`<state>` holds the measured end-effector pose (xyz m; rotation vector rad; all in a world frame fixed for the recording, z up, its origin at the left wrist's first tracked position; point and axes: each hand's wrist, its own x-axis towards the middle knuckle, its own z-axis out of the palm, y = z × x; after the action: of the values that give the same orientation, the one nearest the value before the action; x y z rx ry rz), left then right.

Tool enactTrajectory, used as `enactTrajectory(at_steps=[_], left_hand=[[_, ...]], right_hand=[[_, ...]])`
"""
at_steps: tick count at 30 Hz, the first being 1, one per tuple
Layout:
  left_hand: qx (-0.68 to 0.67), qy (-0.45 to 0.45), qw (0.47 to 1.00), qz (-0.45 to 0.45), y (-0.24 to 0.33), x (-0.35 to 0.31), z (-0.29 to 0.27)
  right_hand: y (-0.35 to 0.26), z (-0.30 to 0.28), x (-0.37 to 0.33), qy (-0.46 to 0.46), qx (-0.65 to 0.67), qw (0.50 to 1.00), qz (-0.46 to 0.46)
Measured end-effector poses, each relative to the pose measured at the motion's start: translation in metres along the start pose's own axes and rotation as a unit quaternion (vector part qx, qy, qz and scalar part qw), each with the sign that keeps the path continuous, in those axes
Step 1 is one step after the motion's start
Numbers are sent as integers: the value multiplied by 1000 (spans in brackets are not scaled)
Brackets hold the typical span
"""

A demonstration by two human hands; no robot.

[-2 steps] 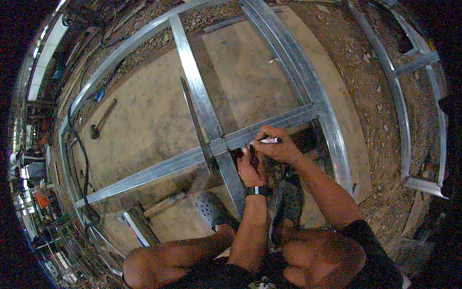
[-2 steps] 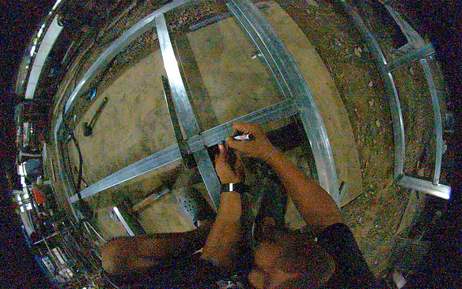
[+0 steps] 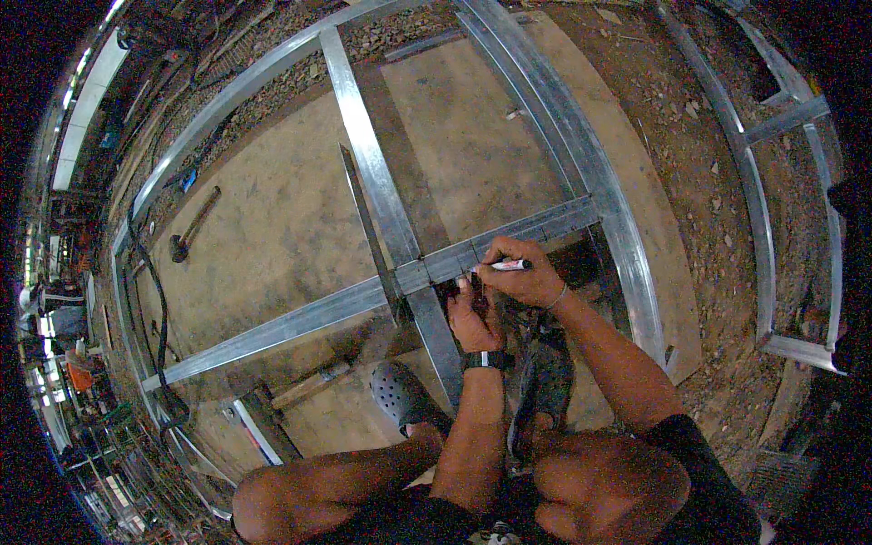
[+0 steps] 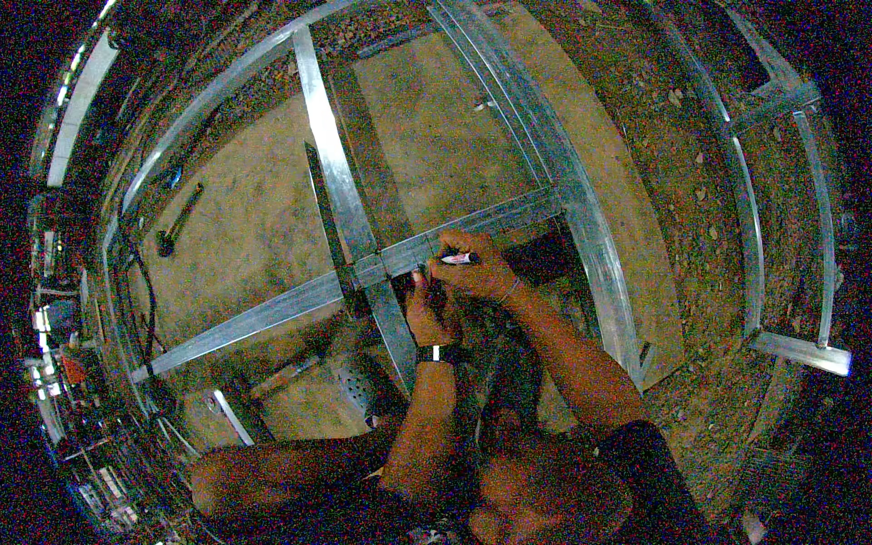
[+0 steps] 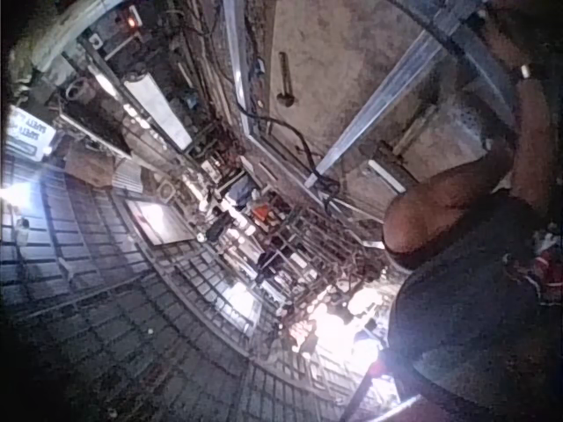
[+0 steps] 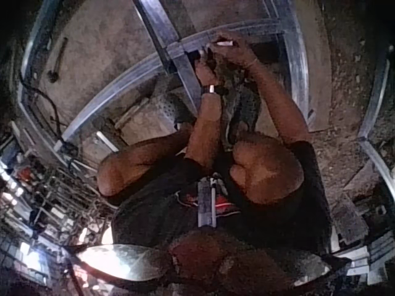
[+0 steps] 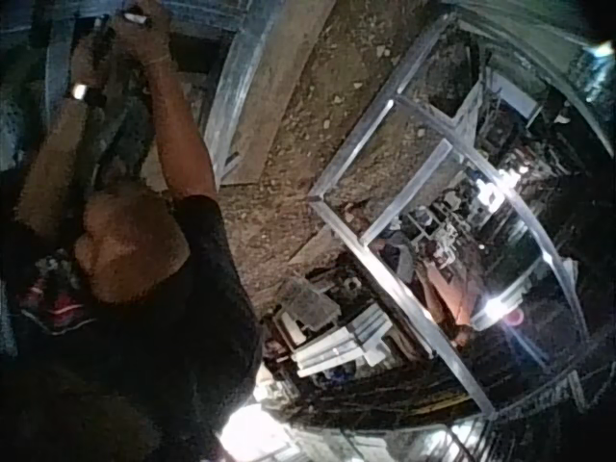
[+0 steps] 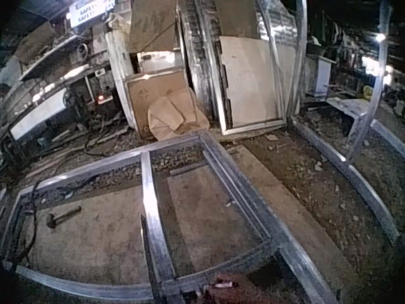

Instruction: The person sits on the ground and uses a square ruler and a white marker to mark measurements on a metal frame. They repeatedly position the square, draw lines, and adjust the tool along different sections of the frame.

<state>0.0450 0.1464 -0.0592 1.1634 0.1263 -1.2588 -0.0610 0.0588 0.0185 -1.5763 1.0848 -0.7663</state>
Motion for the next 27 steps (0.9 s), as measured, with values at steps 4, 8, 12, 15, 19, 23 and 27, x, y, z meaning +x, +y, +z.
enactTrajectory(at_steps=[4,8,12,15,19,23,27], left_hand=[[-16,12,1000,-17,6,1,10],[-33,24,999,-24,10,-5,16],[-80,-16,997,-17,8,-4,17],[135,-44,984,111,6,-1,9],[353,-17,917,184,7,-4,2],[406,-31,889,208,8,-14,9],[0,46,999,-19,12,-15,24]], right_hand=[[1,-4,5,-1,3,1000,-7],[-1,-4,6,-13,8,1000,12],[-7,-5,4,-8,12,1000,22],[-4,-2,5,8,12,1000,-4],[-11,0,6,7,44,997,64],[-1,2,6,16,-5,1000,-7],[-2,1,7,-18,29,999,14]])
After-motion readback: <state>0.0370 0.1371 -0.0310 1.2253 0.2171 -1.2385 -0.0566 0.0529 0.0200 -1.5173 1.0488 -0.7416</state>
